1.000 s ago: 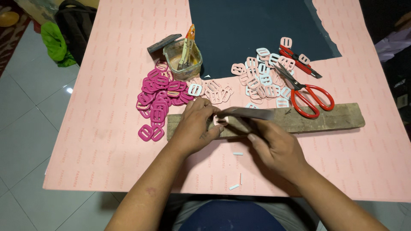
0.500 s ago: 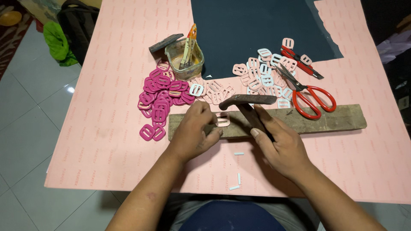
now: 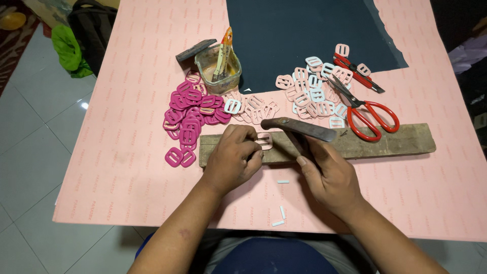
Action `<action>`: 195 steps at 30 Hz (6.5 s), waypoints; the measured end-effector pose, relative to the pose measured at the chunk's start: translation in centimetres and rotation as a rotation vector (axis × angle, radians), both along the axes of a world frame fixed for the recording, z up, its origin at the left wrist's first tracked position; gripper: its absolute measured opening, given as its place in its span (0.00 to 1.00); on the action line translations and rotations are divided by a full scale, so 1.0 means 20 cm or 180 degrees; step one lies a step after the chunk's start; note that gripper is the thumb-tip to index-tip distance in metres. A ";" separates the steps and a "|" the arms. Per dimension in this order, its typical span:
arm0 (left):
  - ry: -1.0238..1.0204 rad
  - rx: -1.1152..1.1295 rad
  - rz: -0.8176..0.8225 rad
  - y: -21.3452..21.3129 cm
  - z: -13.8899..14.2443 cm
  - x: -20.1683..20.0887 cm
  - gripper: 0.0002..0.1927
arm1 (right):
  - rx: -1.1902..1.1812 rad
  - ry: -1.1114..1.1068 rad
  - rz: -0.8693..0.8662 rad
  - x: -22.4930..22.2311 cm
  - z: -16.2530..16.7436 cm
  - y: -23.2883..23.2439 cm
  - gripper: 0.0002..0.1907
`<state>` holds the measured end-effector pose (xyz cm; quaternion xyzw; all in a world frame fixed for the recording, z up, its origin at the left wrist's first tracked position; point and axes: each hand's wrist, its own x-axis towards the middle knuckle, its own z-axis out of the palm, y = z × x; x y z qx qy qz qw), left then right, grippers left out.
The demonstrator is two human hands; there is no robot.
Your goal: The person retrieves plastic buckles from a blue bag and places them on a work table. Using a hammer and a wooden block, the person repeatedly strikes the buckles to shape them, occasionally using scissors to trim edges. The person continues this process for multiple buckles throughout the clip.
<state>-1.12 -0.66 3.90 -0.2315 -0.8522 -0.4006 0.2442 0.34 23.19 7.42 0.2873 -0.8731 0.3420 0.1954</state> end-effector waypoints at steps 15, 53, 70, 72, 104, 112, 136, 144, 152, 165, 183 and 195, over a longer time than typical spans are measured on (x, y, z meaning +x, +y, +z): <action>0.0014 0.0115 -0.0095 0.00 -0.02 -0.01 0.04 | 0.0051 -0.0449 -0.0186 0.08 -0.03 0.09 0.29; -0.0307 -0.0368 0.1297 0.03 0.06 -0.31 0.18 | -0.2487 -0.2572 -0.0509 -0.29 -0.16 0.14 0.27; -0.0687 -0.0609 0.0230 0.54 -0.10 -0.77 0.16 | -0.3083 -0.1874 -0.0569 -0.25 -0.26 0.13 0.24; -0.0913 -0.0236 0.0250 0.53 -0.09 -0.76 0.13 | -0.3090 -0.1932 -0.0540 -0.25 -0.27 0.13 0.24; -0.0520 0.0815 0.0644 0.03 -0.08 -0.02 0.11 | 0.0375 -0.0195 -0.0204 0.17 0.07 -0.01 0.30; -0.0315 0.0498 0.0288 0.03 -0.04 0.00 0.06 | 0.0774 -0.0830 -0.0363 0.11 0.00 -0.01 0.34; -0.0495 0.0392 0.0306 0.04 -0.06 0.01 0.05 | 0.0308 -0.0149 -0.0183 0.16 -0.05 0.01 0.26; -0.0437 0.0020 0.0135 0.05 0.00 0.03 0.26 | 0.0588 -0.0824 -0.0296 0.14 -0.02 0.04 0.33; -0.0993 0.0003 0.0206 0.03 0.00 0.01 0.33 | 0.0545 -0.0639 -0.0320 0.20 0.00 0.05 0.24; -0.0950 0.0027 0.0196 0.04 0.00 0.01 0.30 | 0.0672 -0.1071 -0.0528 0.21 0.01 0.08 0.30; -0.0836 0.0013 0.0223 0.04 0.00 0.02 0.24 | 0.0372 -0.0582 -0.0550 0.12 0.00 0.02 0.33; -0.0534 -0.0223 0.0056 0.05 0.03 0.03 0.31 | -0.0292 -0.0890 -0.0428 0.14 -0.06 0.08 0.34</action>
